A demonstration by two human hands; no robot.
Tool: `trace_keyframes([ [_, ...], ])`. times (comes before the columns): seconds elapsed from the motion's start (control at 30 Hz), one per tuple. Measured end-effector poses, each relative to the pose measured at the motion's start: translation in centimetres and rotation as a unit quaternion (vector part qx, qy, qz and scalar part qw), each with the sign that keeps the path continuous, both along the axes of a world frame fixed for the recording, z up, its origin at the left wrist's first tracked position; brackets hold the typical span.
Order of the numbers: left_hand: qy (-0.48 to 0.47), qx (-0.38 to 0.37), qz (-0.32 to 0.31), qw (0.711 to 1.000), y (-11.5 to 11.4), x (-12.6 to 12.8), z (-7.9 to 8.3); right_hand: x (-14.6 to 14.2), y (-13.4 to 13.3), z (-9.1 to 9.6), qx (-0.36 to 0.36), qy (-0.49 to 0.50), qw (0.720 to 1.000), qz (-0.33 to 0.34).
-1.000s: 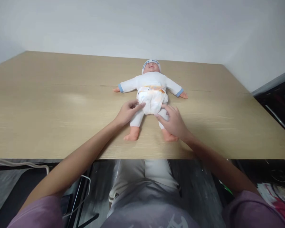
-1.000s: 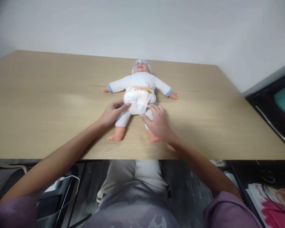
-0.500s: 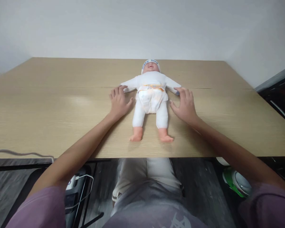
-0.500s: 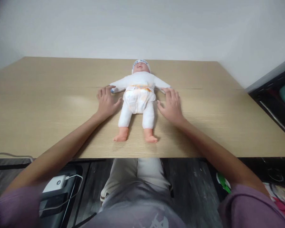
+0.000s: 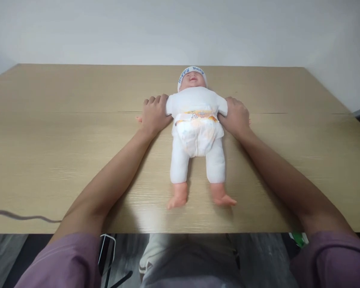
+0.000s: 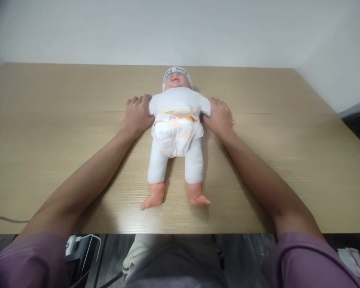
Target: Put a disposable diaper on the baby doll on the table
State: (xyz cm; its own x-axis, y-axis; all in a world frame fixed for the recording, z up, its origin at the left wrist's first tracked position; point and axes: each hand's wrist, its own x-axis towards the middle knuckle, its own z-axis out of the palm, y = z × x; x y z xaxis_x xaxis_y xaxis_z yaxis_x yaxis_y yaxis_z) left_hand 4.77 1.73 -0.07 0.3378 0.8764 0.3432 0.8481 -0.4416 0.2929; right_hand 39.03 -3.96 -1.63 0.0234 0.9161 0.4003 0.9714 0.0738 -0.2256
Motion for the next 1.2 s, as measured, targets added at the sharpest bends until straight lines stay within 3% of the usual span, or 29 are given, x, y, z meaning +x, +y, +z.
trace_keyframes([
  [0.33,0.007,-0.004,0.018,1.000,-2.5,-0.1,0.1,-0.7,-2.5,0.9,-0.010,0.027,1.000,0.007],
  [0.47,-0.013,-0.004,0.032,0.999,-6.0,0.4,0.5,-3.2,-5.2,1.5,-0.014,0.054,0.998,-0.028],
  [0.57,-0.036,-0.028,0.052,0.998,-10.5,0.9,1.4,-5.3,-8.0,2.0,-0.024,0.096,0.994,-0.049],
  [0.7,-0.045,-0.067,0.067,0.994,-19.5,0.0,2.9,-5.7,-13.9,2.7,-0.049,0.113,0.992,0.002],
  [0.83,-0.031,-0.107,0.043,0.993,-33.2,-2.7,3.3,-4.1,-23.1,4.4,-0.085,0.143,0.980,0.107],
  [0.97,-0.057,-0.206,-0.030,0.977,-48.5,-5.5,1.5,-4.5,-33.6,7.3,-0.170,0.225,0.937,0.209],
  [1.03,-0.091,-0.284,-0.054,0.953,-54.5,-6.7,0.0,-5.7,-38.0,7.9,-0.224,0.227,0.921,0.224],
  [1.1,-0.108,-0.336,-0.038,0.935,-58.7,-7.6,-1.4,-7.1,-41.2,7.2,-0.250,0.201,0.914,0.249],
  [1.2,-0.136,-0.398,-0.008,0.907,-61.4,-8.3,-2.6,-9.0,-43.2,3.8,-0.257,0.142,0.914,0.279],
])
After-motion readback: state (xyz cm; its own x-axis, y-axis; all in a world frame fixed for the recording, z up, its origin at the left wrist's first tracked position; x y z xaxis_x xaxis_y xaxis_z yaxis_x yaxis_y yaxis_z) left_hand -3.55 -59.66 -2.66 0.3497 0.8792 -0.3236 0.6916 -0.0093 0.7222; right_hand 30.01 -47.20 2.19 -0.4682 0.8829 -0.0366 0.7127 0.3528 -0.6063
